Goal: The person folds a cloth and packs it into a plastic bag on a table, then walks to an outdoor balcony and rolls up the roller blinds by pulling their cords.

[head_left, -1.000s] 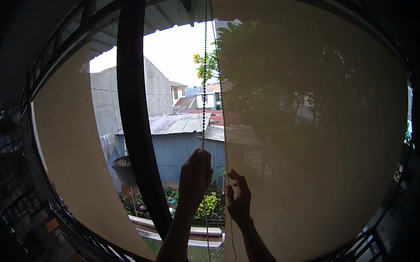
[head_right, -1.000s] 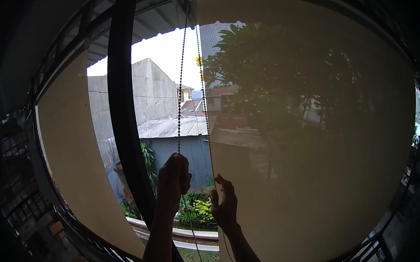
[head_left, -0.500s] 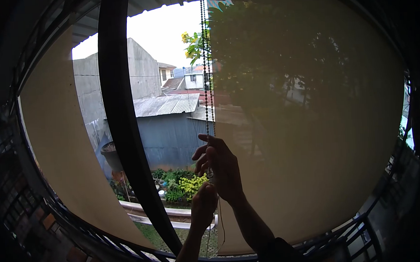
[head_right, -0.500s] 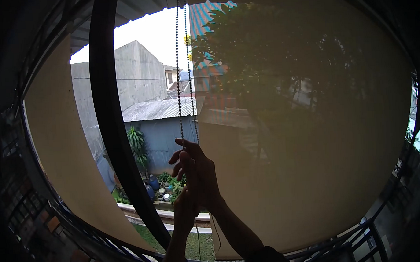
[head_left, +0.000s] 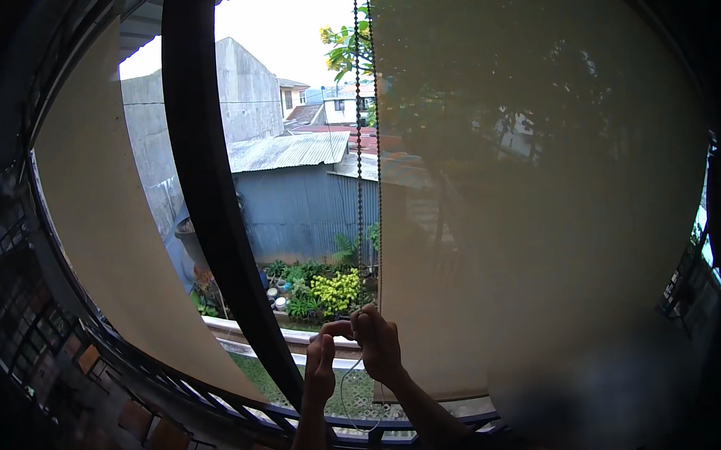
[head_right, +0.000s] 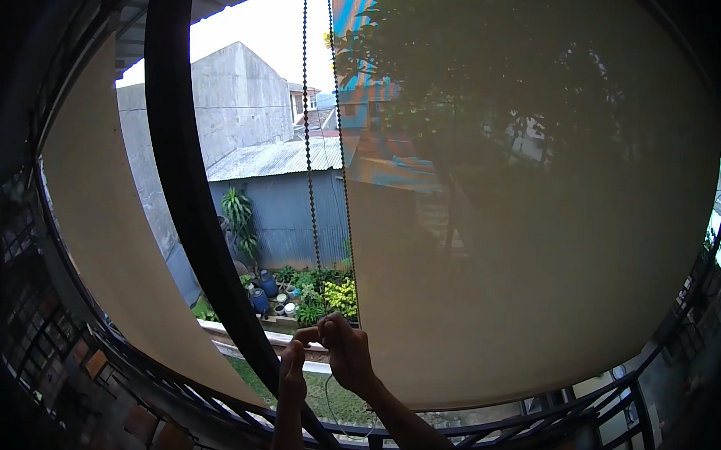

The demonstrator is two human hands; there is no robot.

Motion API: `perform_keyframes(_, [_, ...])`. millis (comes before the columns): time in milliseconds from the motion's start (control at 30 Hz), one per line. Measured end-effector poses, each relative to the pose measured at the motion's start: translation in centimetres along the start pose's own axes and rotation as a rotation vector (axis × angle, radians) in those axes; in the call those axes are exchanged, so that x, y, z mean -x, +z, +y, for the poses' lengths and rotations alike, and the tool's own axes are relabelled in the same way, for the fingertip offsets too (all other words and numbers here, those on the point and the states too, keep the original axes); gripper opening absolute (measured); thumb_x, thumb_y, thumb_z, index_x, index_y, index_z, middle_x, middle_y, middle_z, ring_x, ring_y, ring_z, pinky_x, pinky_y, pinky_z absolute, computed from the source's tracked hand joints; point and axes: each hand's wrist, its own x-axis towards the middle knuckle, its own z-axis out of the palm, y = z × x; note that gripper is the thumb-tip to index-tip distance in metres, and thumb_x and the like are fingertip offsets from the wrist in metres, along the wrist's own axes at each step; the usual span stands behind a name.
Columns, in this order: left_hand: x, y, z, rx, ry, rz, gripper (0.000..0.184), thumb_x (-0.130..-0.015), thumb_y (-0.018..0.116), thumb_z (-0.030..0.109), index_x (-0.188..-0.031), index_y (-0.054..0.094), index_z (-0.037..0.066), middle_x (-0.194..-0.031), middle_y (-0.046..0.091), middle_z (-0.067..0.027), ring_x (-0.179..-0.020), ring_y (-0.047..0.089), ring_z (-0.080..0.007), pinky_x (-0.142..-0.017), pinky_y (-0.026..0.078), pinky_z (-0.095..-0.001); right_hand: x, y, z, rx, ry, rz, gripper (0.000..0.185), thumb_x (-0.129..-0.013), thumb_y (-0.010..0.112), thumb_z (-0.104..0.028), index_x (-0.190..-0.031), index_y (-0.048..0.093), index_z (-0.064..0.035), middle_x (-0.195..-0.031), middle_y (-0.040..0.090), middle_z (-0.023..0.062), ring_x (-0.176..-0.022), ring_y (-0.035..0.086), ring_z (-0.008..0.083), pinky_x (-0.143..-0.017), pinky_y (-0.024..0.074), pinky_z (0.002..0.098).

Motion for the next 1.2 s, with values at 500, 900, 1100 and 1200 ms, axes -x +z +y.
perform_keyframes(500, [-6.4, 2.9, 6.6, 0.151, -0.059, -0.055, 0.03, -0.102, 0.046, 0.03, -0.106, 0.052, 0.0, -0.069, 0.05, 0.0007, -0.059, 0.048, -0.0049, -0.052, 0.039, -0.0214, 14.0, 1.7, 9.7, 0.029, 0.223, -0.135, 0.021, -0.102, 0.041, -0.017, -0.087, 0.047, -0.0033, -0.062, 0.049, 0.0086, -0.057, 0.055, 0.0201, -0.054, 0.0414, 0.0326])
perform_keyframes(900, [-9.3, 1.8, 8.3, 0.246, -0.067, -0.038, 0.027, -0.101, 0.047, 0.03, -0.1, 0.057, 0.005, -0.073, 0.052, 0.0028, -0.062, 0.046, -0.0034, -0.053, 0.037, -0.0198, 24.9, 4.7, 17.9, -0.3, 0.422, -0.251, 0.033, -0.088, 0.059, -0.034, -0.092, 0.047, -0.0033, -0.071, 0.042, -0.0005, -0.063, 0.042, 0.013, -0.055, 0.0385, 0.0304])
perform_keyframes(1100, [-9.9, 2.3, 9.2, 0.355, -0.135, -0.038, 0.026, -0.102, 0.046, 0.03, -0.098, 0.058, 0.007, -0.072, 0.051, 0.0045, -0.06, 0.044, -0.0012, -0.05, 0.033, -0.018, 23.6, 2.9, 16.8, -0.114, 0.422, -0.308, 0.027, -0.085, 0.059, -0.029, -0.093, 0.05, -0.0036, -0.075, 0.045, 0.0026, -0.067, 0.045, 0.0165, -0.059, 0.0398, 0.0318])
perform_keyframes(1200, [-10.3, 2.5, 8.9, 0.375, -0.175, -0.029, 0.027, -0.102, 0.045, 0.03, -0.097, 0.059, 0.008, -0.072, 0.051, 0.0047, -0.058, 0.041, -0.0009, -0.049, 0.031, -0.0177, 22.8, 2.3, 16.2, -0.073, 0.412, -0.328, 0.025, -0.083, 0.058, -0.026, -0.093, 0.052, -0.0037, -0.077, 0.047, 0.0042, -0.07, 0.046, 0.0182, -0.061, 0.0405, 0.0325])
